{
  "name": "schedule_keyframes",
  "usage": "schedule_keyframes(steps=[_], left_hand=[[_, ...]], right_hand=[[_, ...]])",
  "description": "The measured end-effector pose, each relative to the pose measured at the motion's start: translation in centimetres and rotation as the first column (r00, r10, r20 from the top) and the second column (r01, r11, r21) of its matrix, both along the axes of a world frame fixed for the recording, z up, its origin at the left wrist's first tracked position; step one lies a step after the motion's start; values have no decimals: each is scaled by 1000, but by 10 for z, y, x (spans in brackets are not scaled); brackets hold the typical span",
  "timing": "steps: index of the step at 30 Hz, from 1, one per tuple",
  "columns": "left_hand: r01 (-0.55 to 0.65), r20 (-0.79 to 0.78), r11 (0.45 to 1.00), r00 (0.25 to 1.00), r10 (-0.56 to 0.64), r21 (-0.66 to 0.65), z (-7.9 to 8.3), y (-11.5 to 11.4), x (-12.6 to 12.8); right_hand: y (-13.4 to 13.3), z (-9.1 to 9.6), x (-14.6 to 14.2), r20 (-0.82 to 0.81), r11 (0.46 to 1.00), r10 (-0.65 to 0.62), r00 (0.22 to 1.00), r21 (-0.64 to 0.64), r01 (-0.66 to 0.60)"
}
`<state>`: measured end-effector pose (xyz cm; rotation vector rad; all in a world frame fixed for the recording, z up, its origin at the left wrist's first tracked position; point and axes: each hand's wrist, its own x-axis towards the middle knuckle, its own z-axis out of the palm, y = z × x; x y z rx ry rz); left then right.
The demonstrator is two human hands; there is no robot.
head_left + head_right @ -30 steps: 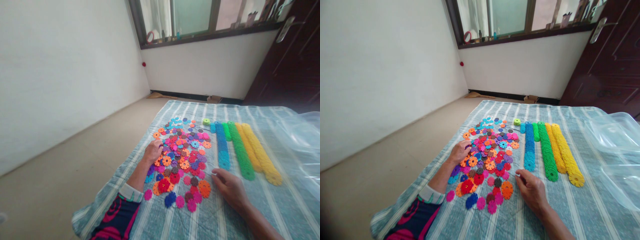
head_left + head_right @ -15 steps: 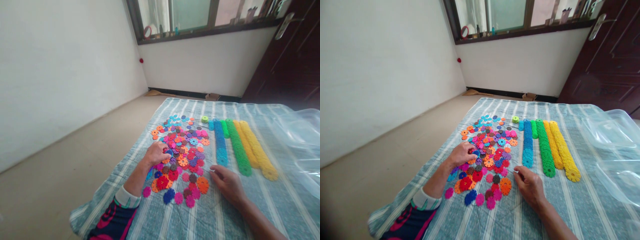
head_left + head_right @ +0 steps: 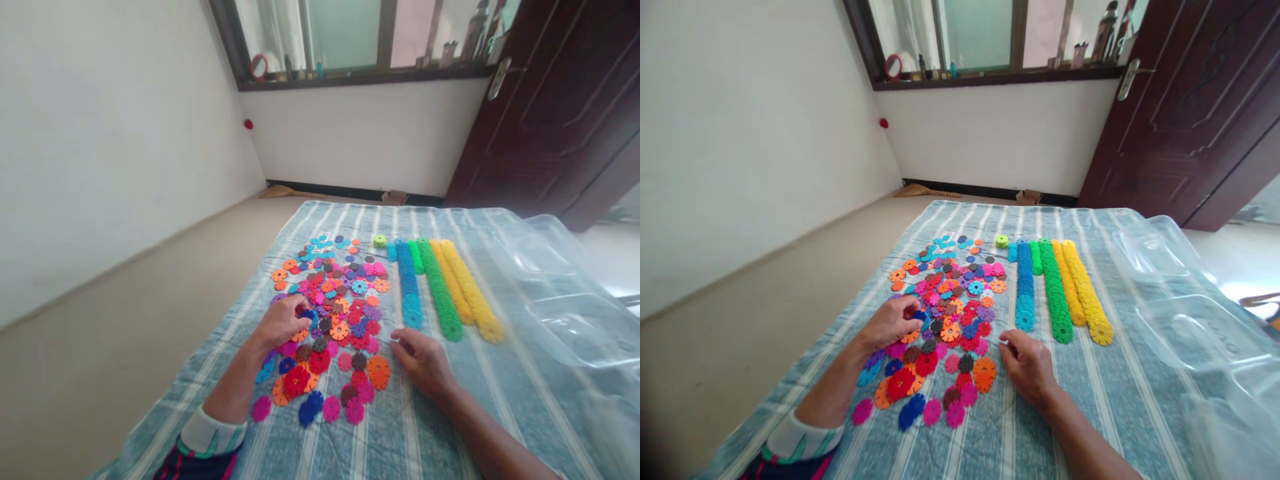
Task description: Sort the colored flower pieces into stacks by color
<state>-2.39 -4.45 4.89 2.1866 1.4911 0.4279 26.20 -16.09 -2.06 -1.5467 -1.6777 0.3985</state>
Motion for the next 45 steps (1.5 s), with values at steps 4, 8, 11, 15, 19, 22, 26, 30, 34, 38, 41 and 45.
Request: schedule_keyframes(steps=[4, 8, 11, 15, 19, 22, 26, 30, 34, 38, 41, 45], left_hand=[[3, 91, 1000, 996, -5, 20, -1, 4, 0], [-20, 185, 999, 983, 11, 43, 0, 3, 3], [-28, 277, 999, 961, 16, 39, 0, -1, 9], [13, 360, 1000, 933, -16, 12, -1, -13, 26], [112, 329, 994, 938, -106, 0, -2, -35, 51], [211, 331, 977, 923, -195, -13, -3, -53, 70], [276, 314, 961, 912, -264, 7, -7, -69, 85], [290, 330, 956, 900, -284, 31, -14, -73, 90], [267, 353, 963, 899, -259, 26, -15, -73, 91], [260, 373, 965, 894, -248, 18, -14, -71, 89], [216, 356, 976, 910, -211, 27, -16, -64, 84], [127, 273, 975, 946, -175, 185, -20, -52, 74]], right_hand=[[3, 1, -2, -3, 1000, -15, 1000, 20, 15], [2, 2, -2, -3, 999, -20, 1000, 32, 20], [1, 4, -2, -14, 999, -6, 1000, 44, 6], [-1, 6, -4, -44, 997, 24, 999, 69, -21], [-4, 7, -7, -65, 995, 63, 996, 86, -58], [-7, 11, -10, -71, 987, 136, 988, 91, -129], [-10, 15, -12, -77, 973, 225, 971, 66, -220], [-9, 17, -10, -80, 971, 240, 968, 44, -237], [-7, 16, -9, -68, 970, 245, 967, 23, -244], [-5, 17, -5, -69, 977, 210, 975, 38, -208], [1, 21, 5, -105, 996, 72, 992, 65, -65], [10, 23, 25, -120, 983, -145, 982, 97, 157]])
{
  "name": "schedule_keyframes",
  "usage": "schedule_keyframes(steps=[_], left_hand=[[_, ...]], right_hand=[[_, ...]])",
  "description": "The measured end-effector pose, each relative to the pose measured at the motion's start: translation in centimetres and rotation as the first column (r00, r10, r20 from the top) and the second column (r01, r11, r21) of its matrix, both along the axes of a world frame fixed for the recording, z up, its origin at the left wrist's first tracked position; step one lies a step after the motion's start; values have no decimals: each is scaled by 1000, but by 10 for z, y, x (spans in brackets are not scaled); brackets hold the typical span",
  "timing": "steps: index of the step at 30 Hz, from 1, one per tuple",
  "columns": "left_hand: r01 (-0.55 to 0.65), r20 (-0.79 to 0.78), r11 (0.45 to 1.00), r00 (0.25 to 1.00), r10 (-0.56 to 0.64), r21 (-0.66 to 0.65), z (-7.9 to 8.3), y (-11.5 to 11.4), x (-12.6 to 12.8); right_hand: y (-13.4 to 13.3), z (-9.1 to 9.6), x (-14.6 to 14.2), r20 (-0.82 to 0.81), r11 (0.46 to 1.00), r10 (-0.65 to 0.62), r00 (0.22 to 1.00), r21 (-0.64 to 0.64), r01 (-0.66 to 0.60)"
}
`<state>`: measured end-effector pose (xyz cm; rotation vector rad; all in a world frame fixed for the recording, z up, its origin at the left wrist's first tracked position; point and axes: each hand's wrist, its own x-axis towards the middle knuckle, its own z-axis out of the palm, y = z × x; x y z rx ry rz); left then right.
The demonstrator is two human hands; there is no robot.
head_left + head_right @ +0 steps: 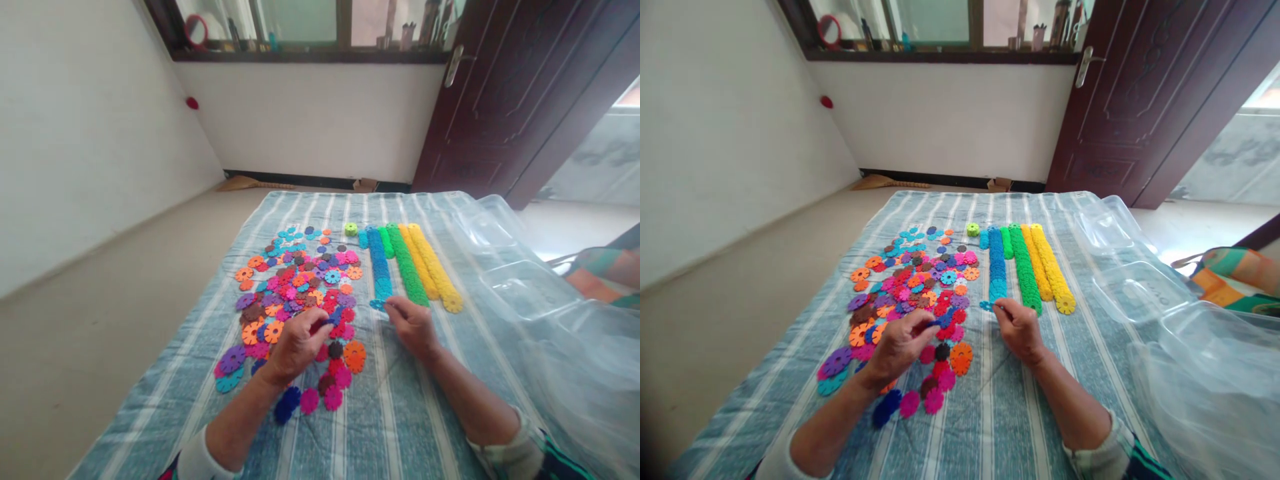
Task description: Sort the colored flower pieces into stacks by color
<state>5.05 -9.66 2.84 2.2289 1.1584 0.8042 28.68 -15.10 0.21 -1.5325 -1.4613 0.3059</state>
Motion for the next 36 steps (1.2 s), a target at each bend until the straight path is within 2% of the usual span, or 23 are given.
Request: schedule_keyframes(steps=[4, 11, 20, 31, 36], left_hand=[[-20, -38, 994, 999, 24, 109, -2, 8, -6], [-49, -124, 991, 990, 64, 123, -3, 17, -14], [-124, -228, 979, 960, 160, 163, -3, 27, -24], [-152, -327, 973, 923, 203, 174, 0, 28, -24], [-227, -414, 957, 866, 283, 179, 3, 27, -23]], right_hand=[[2, -5, 12, 79, 995, -96, 992, -9, 97], [2, -13, 17, 234, 983, -147, 961, -75, 168], [5, -15, 14, 250, 964, -232, 940, -72, 257], [5, -17, 13, 285, 967, -188, 940, -113, 228], [5, -17, 11, 301, 965, -182, 936, -126, 228]])
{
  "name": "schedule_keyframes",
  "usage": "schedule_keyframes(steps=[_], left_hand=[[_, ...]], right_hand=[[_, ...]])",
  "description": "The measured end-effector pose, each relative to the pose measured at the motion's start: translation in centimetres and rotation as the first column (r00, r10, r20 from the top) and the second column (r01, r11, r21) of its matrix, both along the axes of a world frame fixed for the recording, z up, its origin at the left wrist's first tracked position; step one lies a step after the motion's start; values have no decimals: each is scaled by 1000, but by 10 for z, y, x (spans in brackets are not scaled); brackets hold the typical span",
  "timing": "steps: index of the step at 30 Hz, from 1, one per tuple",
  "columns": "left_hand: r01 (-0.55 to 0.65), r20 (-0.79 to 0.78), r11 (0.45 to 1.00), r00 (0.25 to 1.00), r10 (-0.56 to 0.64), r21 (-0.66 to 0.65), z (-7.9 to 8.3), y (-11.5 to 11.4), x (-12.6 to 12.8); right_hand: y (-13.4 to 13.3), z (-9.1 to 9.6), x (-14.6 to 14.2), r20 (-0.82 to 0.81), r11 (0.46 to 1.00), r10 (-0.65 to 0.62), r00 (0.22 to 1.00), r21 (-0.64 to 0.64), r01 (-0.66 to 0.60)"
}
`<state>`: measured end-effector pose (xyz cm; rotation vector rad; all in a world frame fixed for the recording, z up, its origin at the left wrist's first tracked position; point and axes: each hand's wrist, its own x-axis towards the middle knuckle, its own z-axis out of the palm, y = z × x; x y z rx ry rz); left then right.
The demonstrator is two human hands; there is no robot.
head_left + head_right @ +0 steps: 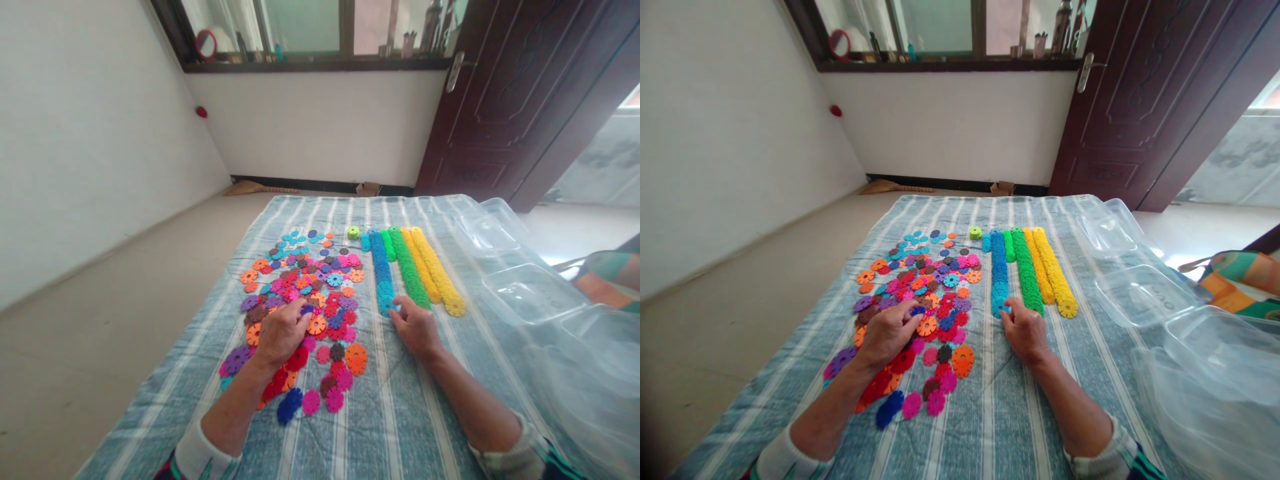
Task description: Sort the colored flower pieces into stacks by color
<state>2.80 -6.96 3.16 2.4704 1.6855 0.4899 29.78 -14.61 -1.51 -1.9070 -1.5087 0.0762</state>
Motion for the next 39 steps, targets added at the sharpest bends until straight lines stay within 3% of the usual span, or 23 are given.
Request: schedule_keyframes(steps=[8, 13, 19, 26, 32, 39], left_hand=[[-132, -70, 991, 989, 132, 5, 0, -1, 5], [-39, -44, 998, 998, 41, 39, 8, 3, 12], [47, -194, 999, 980, -47, -3, 22, 36, 51], [-10, -301, 997, 953, -13, -73, 11, 70, 80], [-60, -217, 990, 976, 32, -126, 10, 76, 77], [-66, -79, 994, 995, 60, -83, 8, 72, 75]], right_hand=[[0, -2, -1, 15, 999, -10, 1000, -42, 11], [1, -1, -3, 18, 999, -14, 1000, -48, 15], [2, 1, -5, 43, 998, -20, 999, -58, 23], [4, 3, -7, 54, 997, -20, 998, -76, 24], [6, 4, -7, 43, 996, -11, 999, -91, 14], [7, 4, -6, 25, 997, -21, 999, -77, 23]])
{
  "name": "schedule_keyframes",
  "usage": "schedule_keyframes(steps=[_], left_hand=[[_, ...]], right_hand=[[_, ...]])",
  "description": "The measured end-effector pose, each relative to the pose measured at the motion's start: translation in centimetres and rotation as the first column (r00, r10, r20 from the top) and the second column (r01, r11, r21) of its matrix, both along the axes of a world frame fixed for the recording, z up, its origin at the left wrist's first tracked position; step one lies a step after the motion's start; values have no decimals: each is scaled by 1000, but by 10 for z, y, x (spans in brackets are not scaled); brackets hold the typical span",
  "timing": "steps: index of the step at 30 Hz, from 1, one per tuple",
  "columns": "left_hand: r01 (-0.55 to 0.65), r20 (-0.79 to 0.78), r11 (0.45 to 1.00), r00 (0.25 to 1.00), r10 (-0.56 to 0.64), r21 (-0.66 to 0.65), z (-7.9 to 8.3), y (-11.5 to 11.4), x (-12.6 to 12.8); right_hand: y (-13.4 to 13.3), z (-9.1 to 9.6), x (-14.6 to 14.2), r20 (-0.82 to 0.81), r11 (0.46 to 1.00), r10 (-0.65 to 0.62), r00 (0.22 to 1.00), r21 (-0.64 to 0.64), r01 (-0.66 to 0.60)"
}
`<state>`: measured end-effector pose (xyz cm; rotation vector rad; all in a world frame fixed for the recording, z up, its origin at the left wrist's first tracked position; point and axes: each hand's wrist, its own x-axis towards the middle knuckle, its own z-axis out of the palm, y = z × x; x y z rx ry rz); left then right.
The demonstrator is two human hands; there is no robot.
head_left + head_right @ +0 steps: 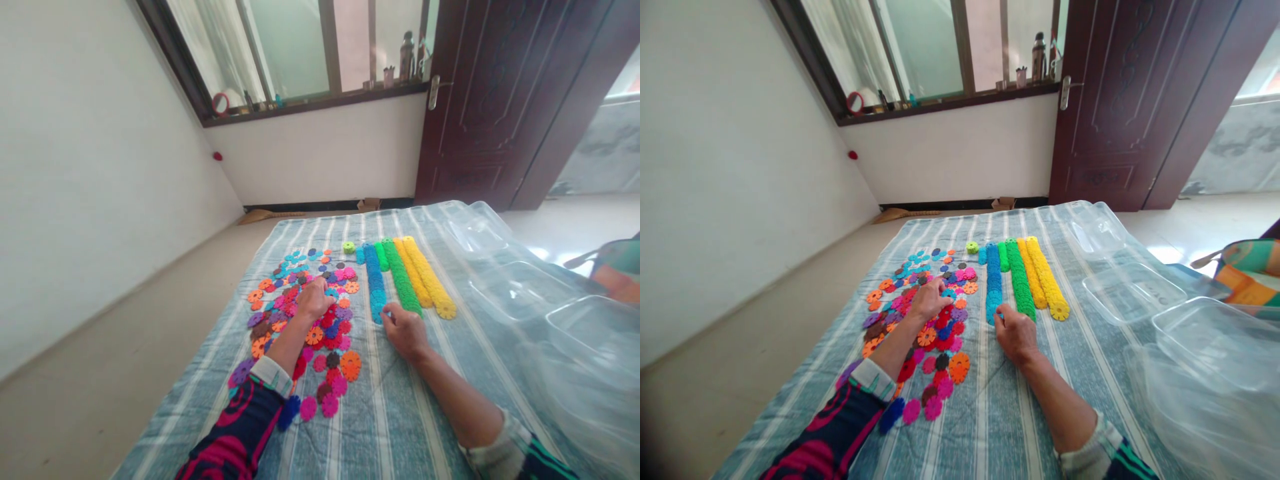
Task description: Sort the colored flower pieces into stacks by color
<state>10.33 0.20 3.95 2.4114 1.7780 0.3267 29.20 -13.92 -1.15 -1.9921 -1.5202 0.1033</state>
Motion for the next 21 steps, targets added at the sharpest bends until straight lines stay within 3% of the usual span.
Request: schedule_keyframes(steps=[6, 11, 16, 21], left_hand=[[29, 252, 998, 967, -43, 58, 4, -10, -4], [149, 473, 988, 869, -148, 37, 9, -35, 11], [355, 495, 933, 821, -283, -56, 2, -64, 41], [435, 498, 899, 792, -353, -54, -11, -73, 61]], right_hand=[[0, 1, 1, -43, 999, -15, 999, 34, 17], [1, 2, 2, -164, 993, -25, 986, 111, 44], [2, 4, 3, -227, 988, -32, 973, 140, 65], [1, 4, 3, -224, 989, -6, 974, 146, 40]])
